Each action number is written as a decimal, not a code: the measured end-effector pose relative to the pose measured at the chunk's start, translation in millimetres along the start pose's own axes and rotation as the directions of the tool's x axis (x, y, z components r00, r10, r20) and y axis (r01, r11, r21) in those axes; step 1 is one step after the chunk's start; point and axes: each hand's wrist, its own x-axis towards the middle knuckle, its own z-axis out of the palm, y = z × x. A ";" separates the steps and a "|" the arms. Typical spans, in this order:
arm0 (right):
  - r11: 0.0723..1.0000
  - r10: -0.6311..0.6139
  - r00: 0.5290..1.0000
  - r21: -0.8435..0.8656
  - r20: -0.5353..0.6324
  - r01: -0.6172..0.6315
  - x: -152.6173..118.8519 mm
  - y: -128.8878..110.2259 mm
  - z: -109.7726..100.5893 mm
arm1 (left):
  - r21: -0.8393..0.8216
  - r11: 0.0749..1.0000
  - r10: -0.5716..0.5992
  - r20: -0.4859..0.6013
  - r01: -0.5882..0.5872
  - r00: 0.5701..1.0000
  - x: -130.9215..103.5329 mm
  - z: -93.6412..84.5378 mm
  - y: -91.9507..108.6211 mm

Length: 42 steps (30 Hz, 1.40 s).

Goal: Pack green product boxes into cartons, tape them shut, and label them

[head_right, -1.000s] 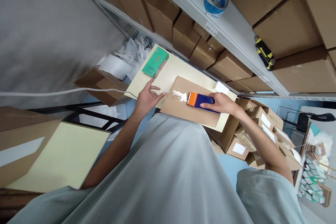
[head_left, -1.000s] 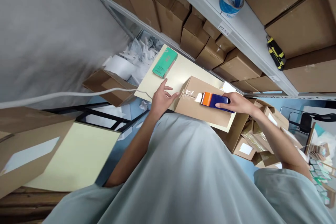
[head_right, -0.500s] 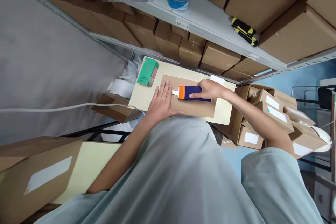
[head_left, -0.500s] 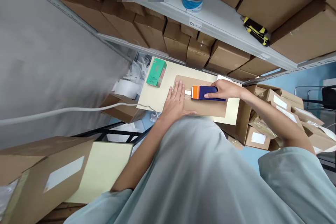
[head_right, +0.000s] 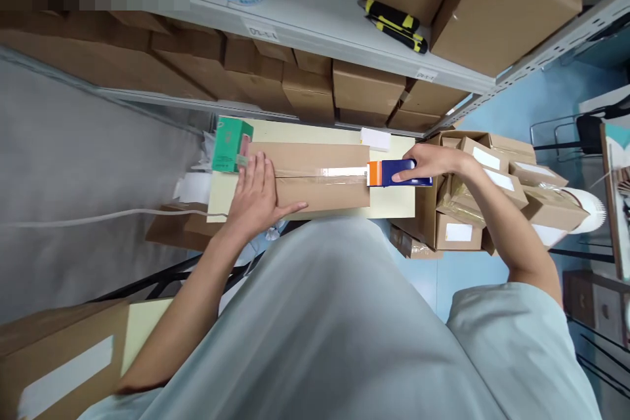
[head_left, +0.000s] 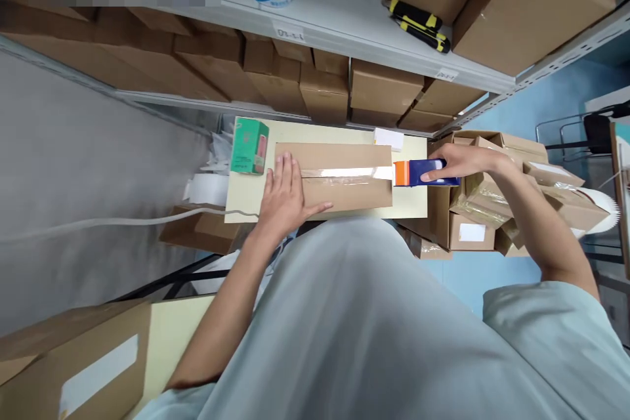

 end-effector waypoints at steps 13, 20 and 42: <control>1.000 -0.003 0.999 0.026 0.046 0.002 34.6 40.8 7.1 | -0.004 0.999 -0.048 0.043 0.048 0.998 5.6 -1.2 4.1; 0.999 -0.008 0.999 0.040 0.048 0.006 41.2 51.7 13.0 | -0.049 0.998 -0.047 0.020 0.048 0.999 5.4 -1.0 5.1; 0.968 0.210 0.978 -0.139 0.007 -0.207 31.4 59.8 23.8 | 0.099 0.994 -0.054 0.072 0.046 0.996 14.2 3.2 12.8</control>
